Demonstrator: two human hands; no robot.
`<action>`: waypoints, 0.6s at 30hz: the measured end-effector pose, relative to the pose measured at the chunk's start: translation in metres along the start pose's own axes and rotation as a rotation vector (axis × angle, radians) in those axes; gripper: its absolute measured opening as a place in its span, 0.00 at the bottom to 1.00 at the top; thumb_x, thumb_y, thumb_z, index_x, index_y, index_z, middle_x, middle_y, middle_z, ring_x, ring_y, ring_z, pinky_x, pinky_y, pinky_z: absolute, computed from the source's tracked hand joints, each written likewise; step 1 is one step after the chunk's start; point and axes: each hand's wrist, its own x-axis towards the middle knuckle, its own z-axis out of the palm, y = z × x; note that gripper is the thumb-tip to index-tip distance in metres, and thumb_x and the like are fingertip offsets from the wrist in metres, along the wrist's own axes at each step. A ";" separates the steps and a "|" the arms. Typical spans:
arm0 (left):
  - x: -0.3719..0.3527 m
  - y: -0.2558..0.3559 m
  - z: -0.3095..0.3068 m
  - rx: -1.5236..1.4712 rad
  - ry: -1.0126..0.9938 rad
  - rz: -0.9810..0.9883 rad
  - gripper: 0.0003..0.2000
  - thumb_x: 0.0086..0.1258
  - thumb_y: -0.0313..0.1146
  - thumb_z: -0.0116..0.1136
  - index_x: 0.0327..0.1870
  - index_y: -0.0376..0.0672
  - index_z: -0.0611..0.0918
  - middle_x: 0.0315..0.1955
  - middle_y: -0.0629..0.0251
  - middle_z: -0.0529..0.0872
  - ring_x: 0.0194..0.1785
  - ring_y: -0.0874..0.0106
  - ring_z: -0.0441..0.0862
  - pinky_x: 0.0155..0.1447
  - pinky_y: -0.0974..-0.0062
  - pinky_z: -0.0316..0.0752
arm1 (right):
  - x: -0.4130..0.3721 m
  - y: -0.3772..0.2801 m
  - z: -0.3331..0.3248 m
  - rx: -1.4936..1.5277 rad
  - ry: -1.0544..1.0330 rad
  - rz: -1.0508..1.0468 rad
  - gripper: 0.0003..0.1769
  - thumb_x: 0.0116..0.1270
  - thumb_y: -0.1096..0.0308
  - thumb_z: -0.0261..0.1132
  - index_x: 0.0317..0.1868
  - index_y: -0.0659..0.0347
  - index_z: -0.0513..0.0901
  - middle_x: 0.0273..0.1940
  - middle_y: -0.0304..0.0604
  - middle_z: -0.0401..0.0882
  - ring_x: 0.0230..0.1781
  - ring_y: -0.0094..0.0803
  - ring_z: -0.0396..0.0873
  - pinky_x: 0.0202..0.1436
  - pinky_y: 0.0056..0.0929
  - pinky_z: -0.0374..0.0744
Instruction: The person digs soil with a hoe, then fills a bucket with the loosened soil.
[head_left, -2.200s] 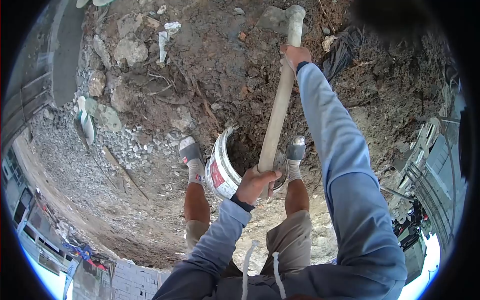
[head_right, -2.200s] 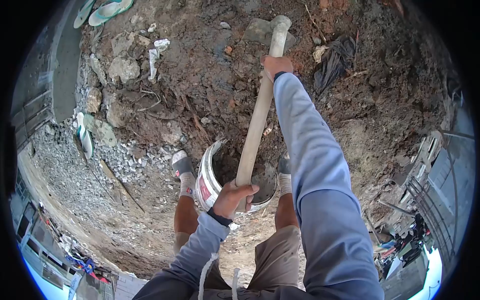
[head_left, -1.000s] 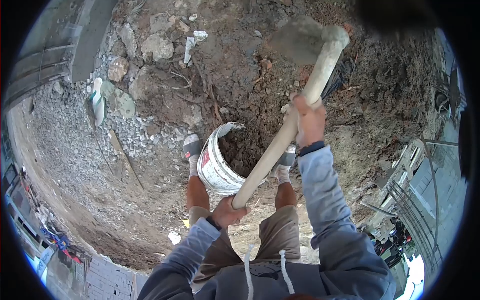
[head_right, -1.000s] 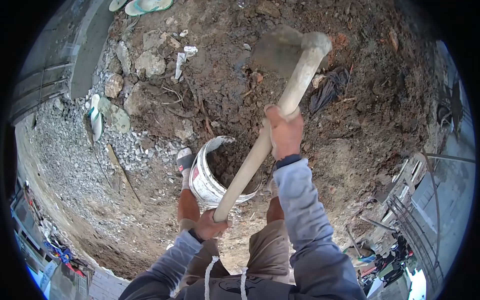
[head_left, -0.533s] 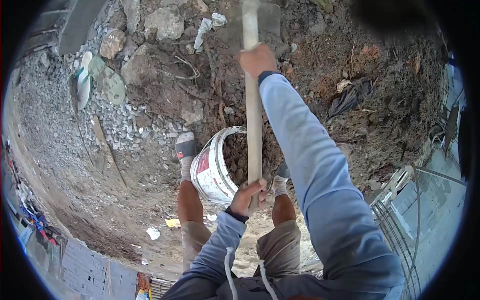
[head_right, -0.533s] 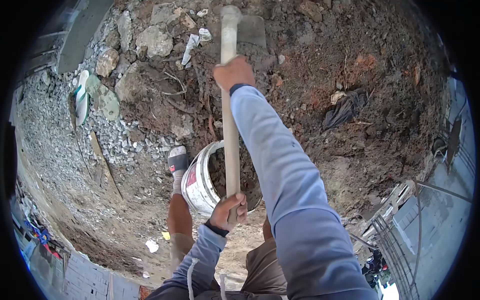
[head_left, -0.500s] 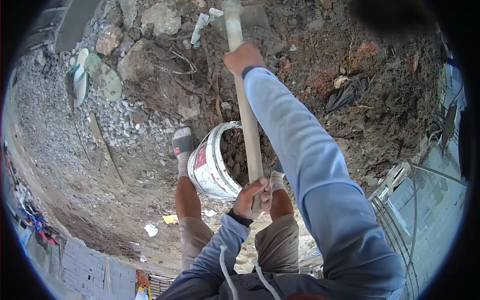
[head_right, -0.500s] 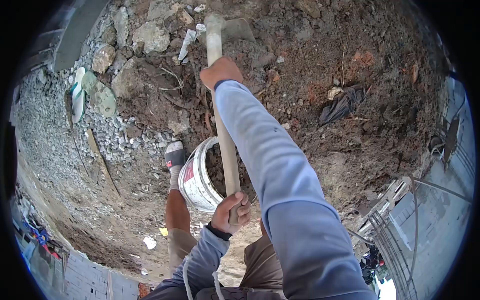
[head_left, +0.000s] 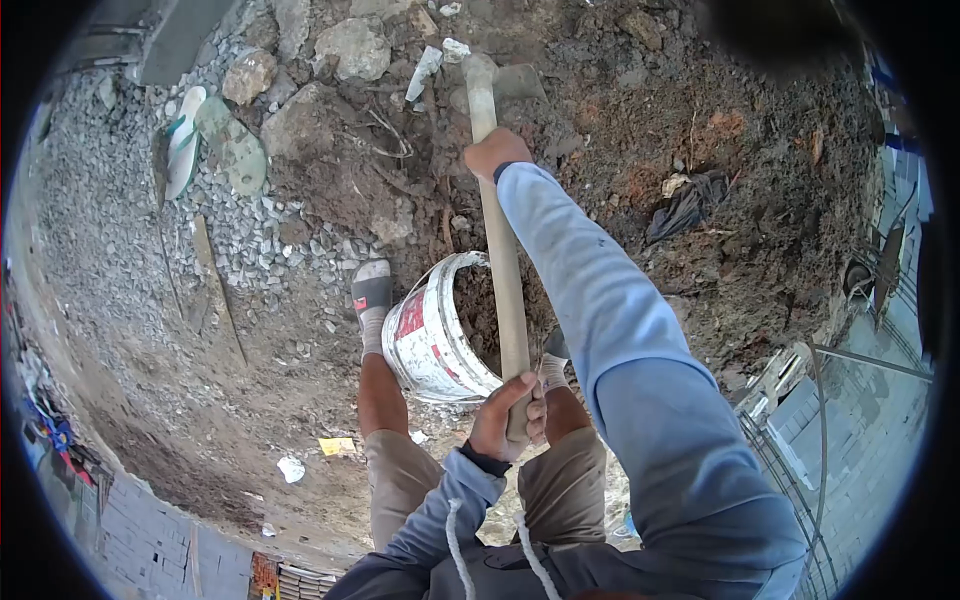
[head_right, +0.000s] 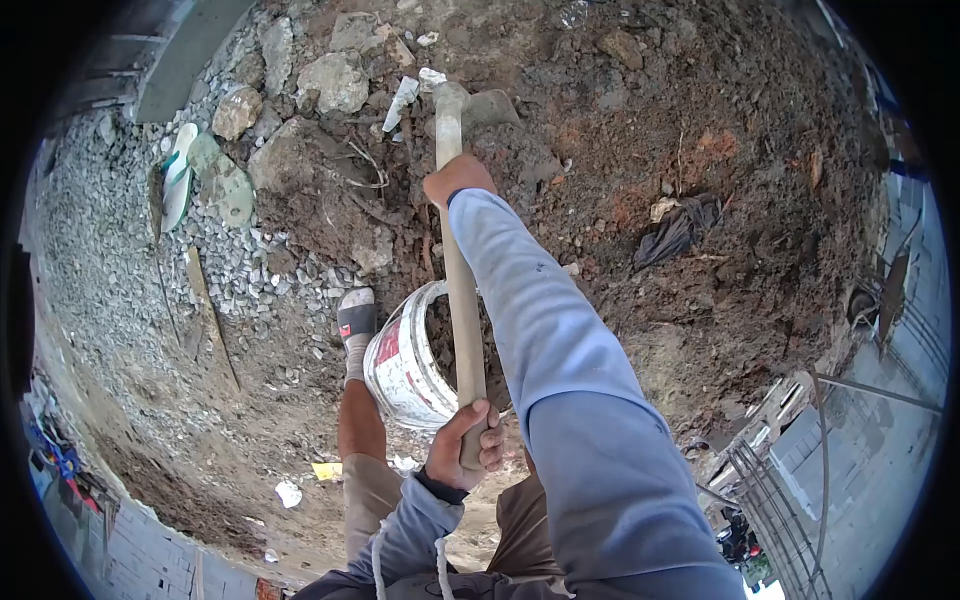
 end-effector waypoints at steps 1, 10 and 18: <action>-0.007 -0.011 -0.002 0.010 -0.001 0.005 0.14 0.68 0.48 0.52 0.32 0.46 0.72 0.17 0.74 0.70 0.17 0.79 0.69 0.24 0.77 0.66 | -0.012 0.007 0.002 -0.006 -0.021 -0.005 0.25 0.49 0.66 0.60 0.48 0.70 0.79 0.47 0.59 0.78 0.51 0.47 0.77 0.55 0.34 0.75; -0.035 -0.080 -0.045 0.269 0.331 -0.165 0.14 0.63 0.47 0.59 0.30 0.46 0.74 0.17 0.72 0.73 0.16 0.78 0.71 0.20 0.79 0.66 | -0.051 0.174 0.058 0.331 -0.109 0.211 0.24 0.48 0.60 0.66 0.42 0.69 0.80 0.42 0.58 0.81 0.46 0.46 0.80 0.50 0.33 0.76; -0.093 -0.069 -0.017 0.604 0.467 -0.179 0.14 0.62 0.43 0.61 0.30 0.43 0.74 0.14 0.71 0.72 0.13 0.78 0.71 0.17 0.78 0.65 | -0.111 0.190 0.037 0.803 -0.029 0.328 0.17 0.49 0.66 0.68 0.37 0.70 0.81 0.32 0.48 0.81 0.32 0.38 0.80 0.38 0.33 0.76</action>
